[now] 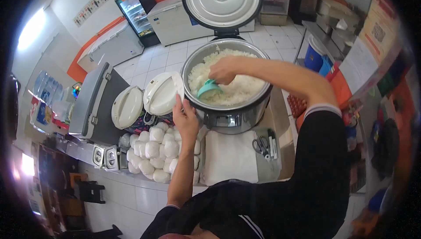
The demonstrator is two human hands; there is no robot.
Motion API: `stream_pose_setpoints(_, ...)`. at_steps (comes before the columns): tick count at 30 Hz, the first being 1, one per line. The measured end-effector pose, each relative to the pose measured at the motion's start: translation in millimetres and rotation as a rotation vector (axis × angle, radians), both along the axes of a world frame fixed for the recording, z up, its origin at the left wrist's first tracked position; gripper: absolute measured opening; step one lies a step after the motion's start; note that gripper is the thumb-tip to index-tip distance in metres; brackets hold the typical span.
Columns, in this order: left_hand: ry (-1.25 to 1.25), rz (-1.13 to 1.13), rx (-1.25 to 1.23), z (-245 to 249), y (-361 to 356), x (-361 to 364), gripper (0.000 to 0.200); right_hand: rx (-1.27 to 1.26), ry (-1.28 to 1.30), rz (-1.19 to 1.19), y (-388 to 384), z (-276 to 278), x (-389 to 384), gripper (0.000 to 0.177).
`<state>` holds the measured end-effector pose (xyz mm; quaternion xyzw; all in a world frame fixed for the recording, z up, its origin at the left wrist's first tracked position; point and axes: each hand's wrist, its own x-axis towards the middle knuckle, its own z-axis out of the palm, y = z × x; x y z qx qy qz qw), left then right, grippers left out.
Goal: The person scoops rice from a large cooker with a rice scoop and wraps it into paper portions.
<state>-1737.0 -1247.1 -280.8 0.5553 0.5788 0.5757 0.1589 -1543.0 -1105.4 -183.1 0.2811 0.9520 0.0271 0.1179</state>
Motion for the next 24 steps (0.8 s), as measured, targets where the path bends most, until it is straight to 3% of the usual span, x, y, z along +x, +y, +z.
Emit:
stream_pose_setpoints(3,-0.255,-0.089,0.117,15.7,3.3,-11.1,0.042,-0.212,0.111,0.292,26.6,-11.7,23.4,0.022)
stream_pose_setpoints(4,-0.255,-0.093,0.136,23.4,4.1,-18.9,0.042,-0.193,0.108,0.292,31.1,-12.5,34.9,0.022)
stream_pose_setpoints(6,0.075,-0.050,-0.024,43.4,5.8,-34.7,0.036,-0.595,0.035,-0.265,14.5,7.2,47.1,0.028)
stream_pose_setpoints(7,0.061,-0.060,0.045,42.5,15.8,-35.4,0.033,-0.579,0.023,-0.271,8.2,16.7,56.7,0.028)
stream_pose_setpoints(9,0.117,-0.128,0.022,47.2,34.1,-31.8,0.034,-0.709,0.255,-0.623,-7.1,26.6,74.6,0.031)
stream_pose_setpoints(10,0.189,-0.195,-0.006,51.8,43.6,-25.7,0.035,-0.699,0.237,-0.630,-12.1,26.9,80.4,0.031)
stream_pose_setpoints(13,0.171,-0.199,0.108,68.2,66.8,30.6,0.026,-0.783,0.966,-0.729,-41.6,27.7,79.8,0.027)
stream_pose_setpoints(18,0.204,-0.304,0.174,61.2,73.7,88.2,0.024,-0.572,1.216,-0.946,-57.6,13.9,61.6,0.016)
stream_pose_setpoints(20,0.248,-0.345,0.197,48.7,83.8,95.1,0.023,-0.667,1.380,-1.036,-45.7,-11.5,66.2,0.011)
stream_pose_setpoints(21,0.205,-0.387,0.248,51.5,87.0,93.0,0.022,-0.777,1.602,-1.093,-43.8,-15.2,62.5,0.007)
stream_pose_setpoints(22,0.208,-0.390,0.251,52.2,86.1,91.6,0.022,-0.773,1.607,-1.091,-37.8,-21.8,65.8,0.007)
stream_pose_setpoints(24,0.070,-0.222,0.330,54.2,83.8,87.2,0.021,-1.222,1.905,-1.148,-26.0,-23.5,68.1,0.006)
